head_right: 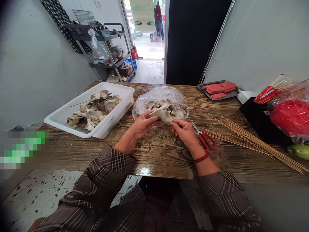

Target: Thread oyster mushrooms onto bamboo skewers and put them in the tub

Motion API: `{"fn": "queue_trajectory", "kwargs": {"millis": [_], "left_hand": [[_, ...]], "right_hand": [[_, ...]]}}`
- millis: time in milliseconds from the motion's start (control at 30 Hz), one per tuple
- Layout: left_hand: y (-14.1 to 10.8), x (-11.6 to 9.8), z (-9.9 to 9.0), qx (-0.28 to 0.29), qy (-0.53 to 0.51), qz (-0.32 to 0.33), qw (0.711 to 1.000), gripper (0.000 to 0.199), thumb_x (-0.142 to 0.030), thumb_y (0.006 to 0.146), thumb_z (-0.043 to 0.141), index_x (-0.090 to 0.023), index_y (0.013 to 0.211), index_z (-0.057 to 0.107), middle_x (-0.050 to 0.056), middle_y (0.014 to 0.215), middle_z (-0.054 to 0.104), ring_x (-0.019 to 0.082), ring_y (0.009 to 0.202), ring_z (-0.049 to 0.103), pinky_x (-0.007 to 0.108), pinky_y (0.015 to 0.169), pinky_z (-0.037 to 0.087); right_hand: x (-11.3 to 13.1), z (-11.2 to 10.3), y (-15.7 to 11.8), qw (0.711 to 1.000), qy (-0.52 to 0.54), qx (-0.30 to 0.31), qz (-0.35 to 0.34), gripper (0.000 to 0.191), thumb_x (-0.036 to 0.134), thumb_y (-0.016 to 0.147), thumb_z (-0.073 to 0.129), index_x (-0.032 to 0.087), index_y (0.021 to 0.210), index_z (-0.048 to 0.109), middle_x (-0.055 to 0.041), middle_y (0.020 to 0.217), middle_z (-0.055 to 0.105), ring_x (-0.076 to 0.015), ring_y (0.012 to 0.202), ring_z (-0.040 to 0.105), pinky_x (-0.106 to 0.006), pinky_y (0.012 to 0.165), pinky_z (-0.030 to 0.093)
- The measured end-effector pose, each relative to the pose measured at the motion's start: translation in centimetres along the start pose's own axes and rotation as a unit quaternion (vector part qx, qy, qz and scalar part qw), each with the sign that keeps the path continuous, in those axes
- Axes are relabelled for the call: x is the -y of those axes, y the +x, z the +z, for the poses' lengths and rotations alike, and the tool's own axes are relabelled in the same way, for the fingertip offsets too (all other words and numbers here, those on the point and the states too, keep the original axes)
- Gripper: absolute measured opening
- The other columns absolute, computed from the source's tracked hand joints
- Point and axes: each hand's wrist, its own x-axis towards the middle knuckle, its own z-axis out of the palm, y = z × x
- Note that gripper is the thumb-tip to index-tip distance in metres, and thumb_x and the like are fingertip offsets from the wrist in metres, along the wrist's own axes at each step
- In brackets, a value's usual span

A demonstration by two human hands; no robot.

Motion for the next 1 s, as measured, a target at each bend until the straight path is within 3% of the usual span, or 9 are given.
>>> {"fn": "queue_trajectory", "kwargs": {"millis": [133, 233, 400, 533, 667, 800, 900, 1000], "left_hand": [[0.2, -0.8, -0.9, -0.035, -0.006, 0.004, 0.999, 0.041, -0.044, 0.071, 0.078, -0.016, 0.101, 0.072, 0.008, 0.096, 0.071, 0.015, 0.079, 0.064, 0.028, 0.070, 0.051], [0.5, -0.6, -1.2, -0.071, 0.075, 0.026, 0.994, 0.038, -0.042, 0.066, 0.081, -0.015, 0.091, 0.075, 0.005, 0.086, 0.071, 0.013, 0.074, 0.059, 0.024, 0.064, 0.045], [0.4, -0.6, -1.3, -0.081, 0.199, 0.067, 0.974, 0.030, -0.040, 0.063, 0.082, -0.013, 0.074, 0.074, 0.002, 0.069, 0.066, 0.009, 0.064, 0.051, 0.023, 0.062, 0.037], [0.2, -1.0, -1.2, -0.073, 0.216, 0.030, 0.973, 0.030, -0.038, 0.062, 0.083, -0.012, 0.067, 0.068, 0.000, 0.060, 0.060, 0.006, 0.055, 0.044, 0.021, 0.052, 0.030], [0.0, -0.9, -0.9, -0.060, 0.142, -0.038, 0.987, 0.030, -0.038, 0.063, 0.083, -0.013, 0.074, 0.069, 0.000, 0.065, 0.063, 0.006, 0.056, 0.050, 0.020, 0.052, 0.036], [0.1, -0.5, -0.8, -0.056, 0.099, -0.049, 0.992, 0.030, -0.040, 0.066, 0.081, -0.014, 0.078, 0.070, 0.000, 0.068, 0.065, 0.006, 0.055, 0.052, 0.020, 0.051, 0.037], [0.3, -0.3, -0.9, -0.041, 0.072, -0.010, 0.996, 0.028, -0.034, 0.064, 0.084, -0.014, 0.080, 0.071, 0.001, 0.073, 0.068, 0.006, 0.061, 0.056, 0.019, 0.056, 0.040], [0.3, -0.3, -0.9, -0.038, 0.050, -0.011, 0.998, 0.028, -0.031, 0.063, 0.085, -0.016, 0.084, 0.073, -0.001, 0.073, 0.069, 0.006, 0.061, 0.057, 0.019, 0.060, 0.041]], "right_hand": [[-0.1, 0.0, -0.2, 0.998, -0.063, 0.014, -0.029, 0.030, 0.044, 0.080, 0.065, 0.018, 0.089, 0.077, 0.0006, 0.056, 0.063, -0.0101, 0.041, 0.047, -0.024, 0.042, 0.036], [-0.1, 0.0, -0.4, 0.986, -0.146, 0.022, -0.083, 0.025, 0.038, 0.084, 0.062, 0.019, 0.088, 0.078, -0.0008, 0.057, 0.066, -0.0137, 0.046, 0.055, -0.027, 0.049, 0.043], [0.1, 0.0, -0.8, 0.948, -0.258, 0.008, -0.188, 0.023, 0.030, 0.088, 0.058, 0.022, 0.092, 0.079, -0.0063, 0.081, 0.077, -0.0223, 0.074, 0.071, -0.033, 0.071, 0.052], [0.1, -0.2, -1.2, 0.907, -0.352, 0.000, -0.230, 0.024, 0.028, 0.091, 0.056, 0.024, 0.097, 0.079, -0.0081, 0.096, 0.078, -0.0240, 0.087, 0.072, -0.034, 0.079, 0.052], [0.0, -0.3, -1.5, 0.882, -0.404, 0.000, -0.241, 0.026, 0.030, 0.093, 0.054, 0.025, 0.103, 0.078, -0.0086, 0.097, 0.077, -0.0237, 0.087, 0.071, -0.033, 0.078, 0.051], [0.1, -0.2, -1.5, 0.886, -0.396, 0.016, -0.239, 0.028, 0.030, 0.094, 0.052, 0.024, 0.105, 0.077, -0.0094, 0.100, 0.077, -0.0242, 0.088, 0.071, -0.034, 0.079, 0.052], [0.1, -0.1, -1.2, 0.911, -0.343, 0.030, -0.227, 0.026, 0.030, 0.094, 0.052, 0.025, 0.102, 0.077, -0.0076, 0.099, 0.077, -0.0231, 0.088, 0.071, -0.034, 0.079, 0.052], [0.1, 0.1, -0.8, 0.939, -0.278, 0.030, -0.203, 0.024, 0.031, 0.091, 0.055, 0.024, 0.096, 0.077, -0.0063, 0.091, 0.077, -0.0221, 0.081, 0.071, -0.033, 0.075, 0.053]]}}
